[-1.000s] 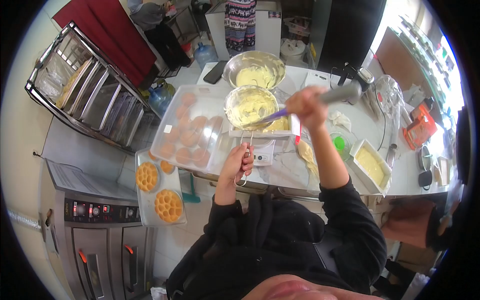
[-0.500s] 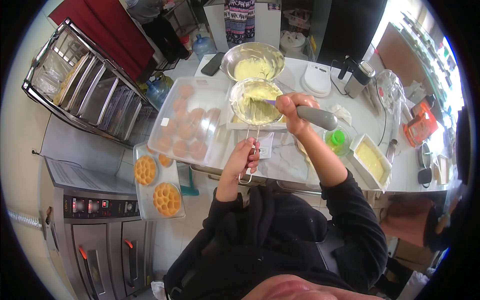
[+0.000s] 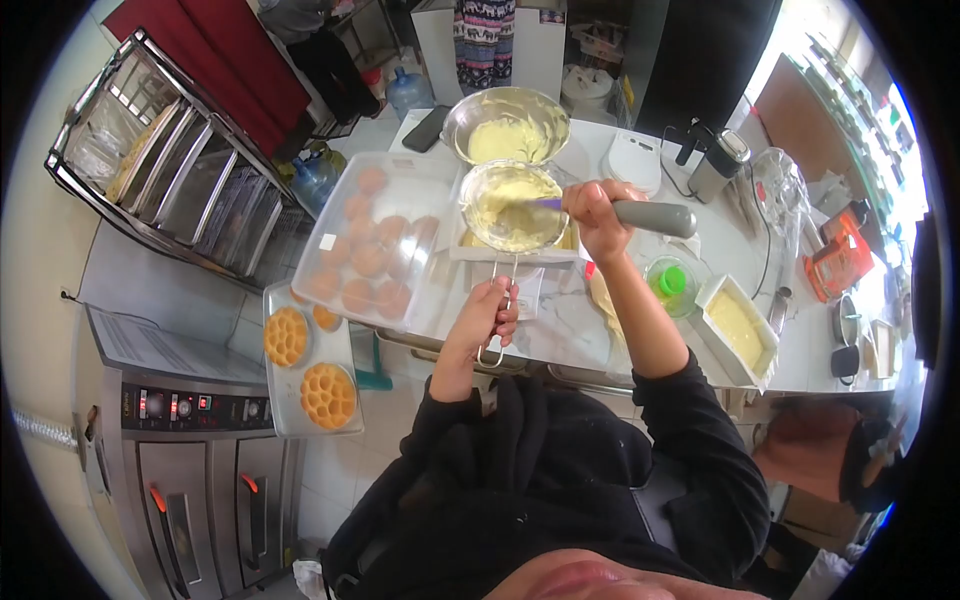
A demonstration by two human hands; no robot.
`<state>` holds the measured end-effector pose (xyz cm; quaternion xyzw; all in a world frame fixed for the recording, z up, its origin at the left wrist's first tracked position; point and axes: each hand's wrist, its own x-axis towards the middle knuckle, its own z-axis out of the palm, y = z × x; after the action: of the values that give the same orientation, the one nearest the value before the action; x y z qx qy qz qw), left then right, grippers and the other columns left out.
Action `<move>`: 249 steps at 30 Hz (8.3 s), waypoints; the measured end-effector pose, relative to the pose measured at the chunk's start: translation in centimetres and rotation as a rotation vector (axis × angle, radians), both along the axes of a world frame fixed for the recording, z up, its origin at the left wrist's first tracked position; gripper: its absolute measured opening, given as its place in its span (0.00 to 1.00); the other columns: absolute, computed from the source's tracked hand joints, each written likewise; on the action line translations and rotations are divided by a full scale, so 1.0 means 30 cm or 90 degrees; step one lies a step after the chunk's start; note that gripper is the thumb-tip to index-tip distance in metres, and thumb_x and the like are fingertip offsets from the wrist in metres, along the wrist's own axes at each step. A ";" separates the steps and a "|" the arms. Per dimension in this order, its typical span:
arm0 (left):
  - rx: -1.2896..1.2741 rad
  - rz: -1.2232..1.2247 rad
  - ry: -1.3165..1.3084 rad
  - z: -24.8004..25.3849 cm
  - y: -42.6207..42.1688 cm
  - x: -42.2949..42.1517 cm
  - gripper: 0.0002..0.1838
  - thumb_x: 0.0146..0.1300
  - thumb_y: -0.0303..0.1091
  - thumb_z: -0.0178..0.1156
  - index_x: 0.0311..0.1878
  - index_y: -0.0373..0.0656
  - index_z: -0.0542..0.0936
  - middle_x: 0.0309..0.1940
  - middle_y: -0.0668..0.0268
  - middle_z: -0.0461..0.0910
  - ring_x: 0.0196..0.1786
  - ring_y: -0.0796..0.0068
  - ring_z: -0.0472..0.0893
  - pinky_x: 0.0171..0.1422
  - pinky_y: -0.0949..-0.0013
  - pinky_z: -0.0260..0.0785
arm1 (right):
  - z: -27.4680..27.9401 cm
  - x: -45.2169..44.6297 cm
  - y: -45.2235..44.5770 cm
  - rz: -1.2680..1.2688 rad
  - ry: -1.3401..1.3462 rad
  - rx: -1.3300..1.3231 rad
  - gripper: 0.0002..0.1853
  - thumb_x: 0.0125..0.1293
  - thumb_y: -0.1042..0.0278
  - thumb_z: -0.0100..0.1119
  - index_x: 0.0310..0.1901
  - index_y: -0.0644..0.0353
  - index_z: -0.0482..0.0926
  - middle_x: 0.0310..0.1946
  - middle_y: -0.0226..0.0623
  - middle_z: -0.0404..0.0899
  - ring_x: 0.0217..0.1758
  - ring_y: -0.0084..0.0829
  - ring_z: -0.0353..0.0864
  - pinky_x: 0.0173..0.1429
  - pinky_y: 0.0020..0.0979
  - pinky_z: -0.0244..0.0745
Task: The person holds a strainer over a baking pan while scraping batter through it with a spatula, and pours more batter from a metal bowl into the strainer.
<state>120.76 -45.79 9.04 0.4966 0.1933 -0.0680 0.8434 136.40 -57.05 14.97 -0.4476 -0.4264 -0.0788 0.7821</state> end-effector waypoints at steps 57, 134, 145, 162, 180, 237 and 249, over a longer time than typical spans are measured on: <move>-0.030 0.008 -0.025 -0.011 0.011 0.008 0.16 0.65 0.48 0.39 0.31 0.44 0.63 0.12 0.75 0.56 0.11 0.84 0.58 0.12 0.77 0.55 | 0.142 -0.042 -0.029 0.018 -0.037 -0.223 0.15 0.52 0.68 0.56 0.11 0.63 0.71 0.06 0.31 0.65 0.11 0.22 0.63 0.18 0.24 0.57; 0.061 0.008 -0.034 0.007 -0.043 -0.019 0.16 0.66 0.47 0.35 0.36 0.43 0.62 0.12 0.74 0.54 0.11 0.85 0.57 0.13 0.77 0.55 | -0.010 -0.128 0.020 0.130 -0.345 -0.108 0.10 0.46 0.84 0.51 0.14 0.67 0.64 0.08 0.38 0.62 0.08 0.34 0.60 0.13 0.29 0.56; 0.047 0.008 -0.050 0.007 -0.020 -0.010 0.14 0.66 0.45 0.36 0.35 0.44 0.62 0.12 0.73 0.55 0.11 0.84 0.57 0.13 0.77 0.56 | 0.044 -0.152 -0.003 0.125 -0.356 -0.180 0.14 0.46 0.82 0.54 0.12 0.61 0.60 0.08 0.34 0.61 0.10 0.30 0.61 0.15 0.28 0.56; 0.041 -0.007 -0.055 0.028 -0.008 -0.017 0.14 0.66 0.45 0.36 0.34 0.44 0.61 0.11 0.74 0.54 0.10 0.84 0.58 0.12 0.76 0.56 | 0.016 -0.092 0.021 0.005 -0.337 -0.041 0.12 0.50 0.81 0.49 0.13 0.64 0.61 0.08 0.35 0.63 0.10 0.31 0.65 0.15 0.28 0.58; 0.069 -0.011 -0.075 0.033 -0.014 -0.014 0.14 0.66 0.45 0.35 0.33 0.44 0.61 0.11 0.73 0.54 0.10 0.83 0.57 0.12 0.76 0.56 | 0.057 -0.139 0.004 0.103 -0.368 -0.189 0.11 0.44 0.82 0.56 0.13 0.61 0.65 0.12 0.37 0.69 0.14 0.32 0.69 0.19 0.26 0.62; 0.099 -0.047 -0.052 -0.008 -0.029 0.011 0.14 0.66 0.43 0.35 0.33 0.43 0.61 0.11 0.73 0.56 0.11 0.83 0.59 0.12 0.76 0.58 | 0.155 -0.016 0.040 0.093 -0.206 -0.265 0.10 0.45 0.71 0.60 0.13 0.61 0.72 0.12 0.35 0.71 0.13 0.30 0.70 0.20 0.27 0.63; 0.057 -0.021 -0.054 -0.043 0.011 0.036 0.13 0.66 0.42 0.35 0.33 0.43 0.61 0.11 0.73 0.56 0.11 0.84 0.59 0.13 0.76 0.58 | 0.154 -0.007 0.042 0.166 -0.031 -0.208 0.15 0.49 0.69 0.56 0.10 0.63 0.68 0.07 0.30 0.66 0.12 0.19 0.62 0.17 0.22 0.56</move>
<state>121.84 -45.44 7.76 0.5398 0.1517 -0.0521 0.8264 136.20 -55.80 19.60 -0.5075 -0.5066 0.0829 0.6920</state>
